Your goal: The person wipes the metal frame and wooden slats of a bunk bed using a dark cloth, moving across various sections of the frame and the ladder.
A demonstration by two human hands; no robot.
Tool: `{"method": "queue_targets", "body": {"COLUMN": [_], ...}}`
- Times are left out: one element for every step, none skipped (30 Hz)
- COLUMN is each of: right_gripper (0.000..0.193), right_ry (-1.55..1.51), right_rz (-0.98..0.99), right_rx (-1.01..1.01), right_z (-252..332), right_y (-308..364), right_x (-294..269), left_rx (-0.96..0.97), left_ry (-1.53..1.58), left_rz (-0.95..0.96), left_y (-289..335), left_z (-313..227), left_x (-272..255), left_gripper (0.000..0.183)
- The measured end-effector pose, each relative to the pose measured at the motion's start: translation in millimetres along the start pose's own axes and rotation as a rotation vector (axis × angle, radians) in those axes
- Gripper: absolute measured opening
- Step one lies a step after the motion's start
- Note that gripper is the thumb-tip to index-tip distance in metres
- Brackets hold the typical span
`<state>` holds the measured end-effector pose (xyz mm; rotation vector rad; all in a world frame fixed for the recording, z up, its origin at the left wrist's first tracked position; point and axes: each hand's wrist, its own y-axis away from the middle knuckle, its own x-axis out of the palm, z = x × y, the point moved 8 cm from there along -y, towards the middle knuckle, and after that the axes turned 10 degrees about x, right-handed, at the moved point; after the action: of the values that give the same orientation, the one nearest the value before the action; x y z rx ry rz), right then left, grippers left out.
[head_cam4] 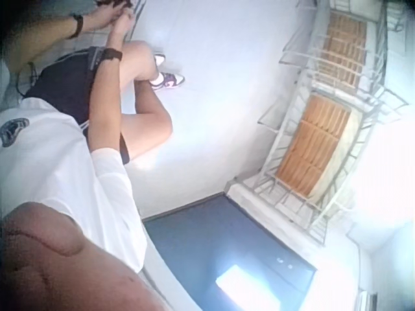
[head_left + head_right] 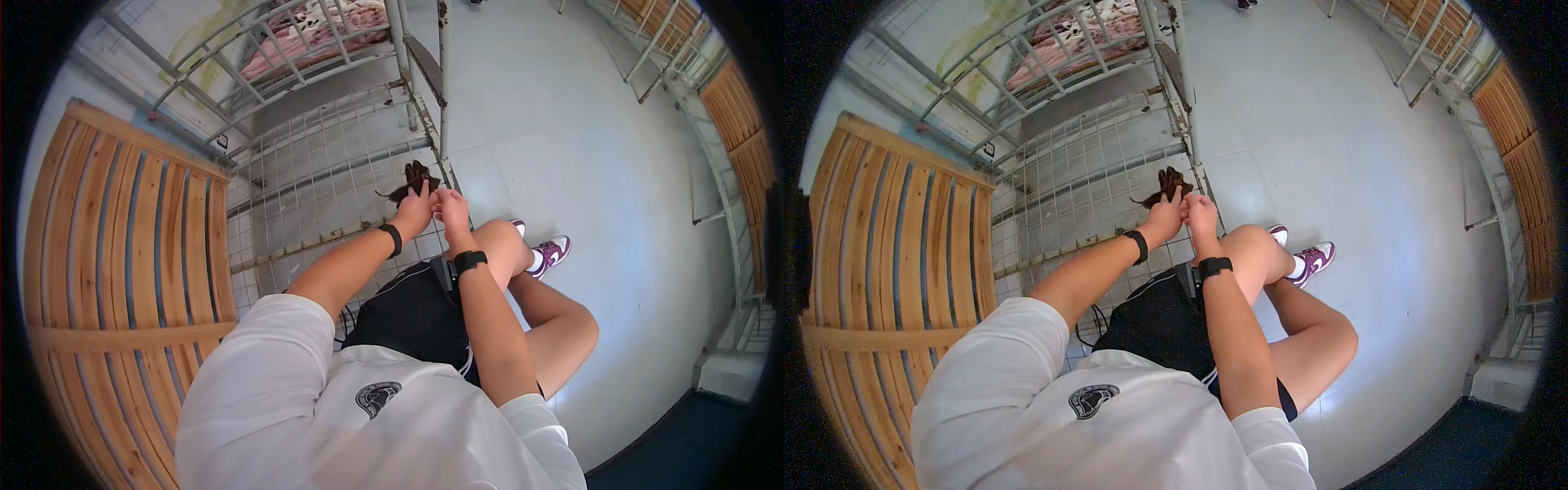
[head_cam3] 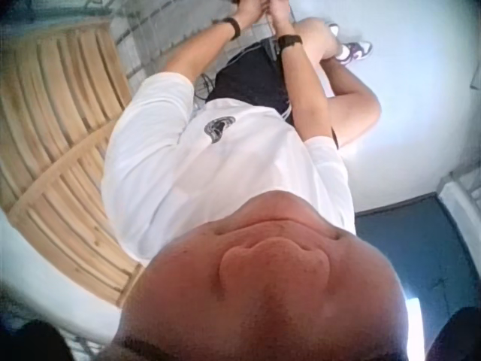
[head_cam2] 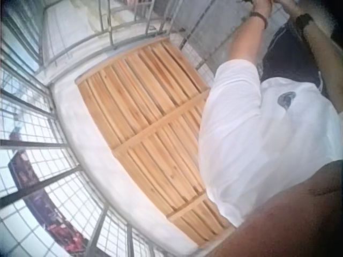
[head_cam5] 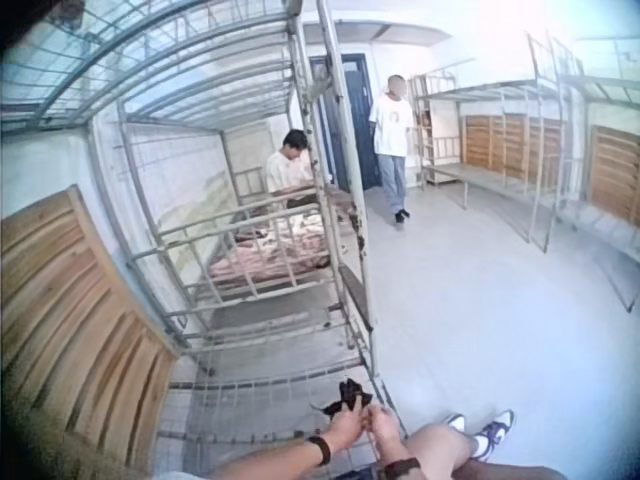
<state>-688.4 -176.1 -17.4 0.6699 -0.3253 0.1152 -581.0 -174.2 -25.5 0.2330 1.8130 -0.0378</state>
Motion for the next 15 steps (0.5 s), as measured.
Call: {"method": "queue_targets", "body": {"right_gripper": [0.015, 0.015, 0.015, 0.016, 0.016, 0.016, 0.016, 0.016, 0.016, 0.017, 0.017, 0.017, 0.017, 0.017, 0.016], "right_ry": [0.006, -0.031, -0.069, -0.071, -0.072, -0.063, -0.056, -0.060, -0.063, -0.044, -0.026, -0.029, -0.031, -0.020, -0.008], "right_rz": [0.012, -0.004, -0.022, -0.015, -0.013, -0.024, -0.038, -0.015, -0.004, -0.014, -0.027, -0.027, -0.025, -0.024, -0.024], "right_rx": [-0.006, -0.009, -0.007, -0.006, -0.010, -0.010, -0.011, -0.031, -0.036, -0.014, 0.008, 0.001, 0.004, 0.003, 0.004], "right_z": [1, 2, 0, 0, -1, -2, -4, -4, -3, -4, -6, -9, -8, -7, -7], "right_y": [1, 3, 4, 3, 3, 4, 4, 5, 6, 7, 7, 5, 9, 11, 13], "right_x": [1, -2, -6, -9, -12, -13, -15, -16, -14, -12, -11, -19, -16, -12, -10], "left_rx": [-0.008, 0.141, 0.288, 0.271, 0.271, 0.291, 0.313, 0.385, 0.381, 0.450, 0.519, 0.547, 0.545, 0.574, 0.602], "left_ry": [-0.004, -0.155, -0.305, -0.260, -0.263, -0.237, -0.210, -0.117, -0.128, 0.010, 0.149, 0.307, 0.306, 0.354, 0.403], "left_rz": [-0.012, -0.026, -0.034, 0.022, 0.019, 0.051, 0.085, -0.018, -0.022, 0.020, 0.064, 0.160, 0.163, 0.179, 0.196], "left_y": [11, 23, 36, 44, 52, 62, 71, 82, 87, 92, 98, 102, 103, 104, 102], "left_z": [0, -11, -25, -30, -37, -41, -46, -50, -41, -36, -31, -36, -23, -12, -5], "left_x": [0, -2, 0, -1, -6, -7, -7, -15, -16, -14, -13, -20, -24, -28, -31], "left_gripper": [0.065, 0.062, 0.058, 0.055, 0.055, 0.057, 0.058, 0.057, 0.057, 0.056, 0.056, 0.056, 0.056, 0.056, 0.057]}}
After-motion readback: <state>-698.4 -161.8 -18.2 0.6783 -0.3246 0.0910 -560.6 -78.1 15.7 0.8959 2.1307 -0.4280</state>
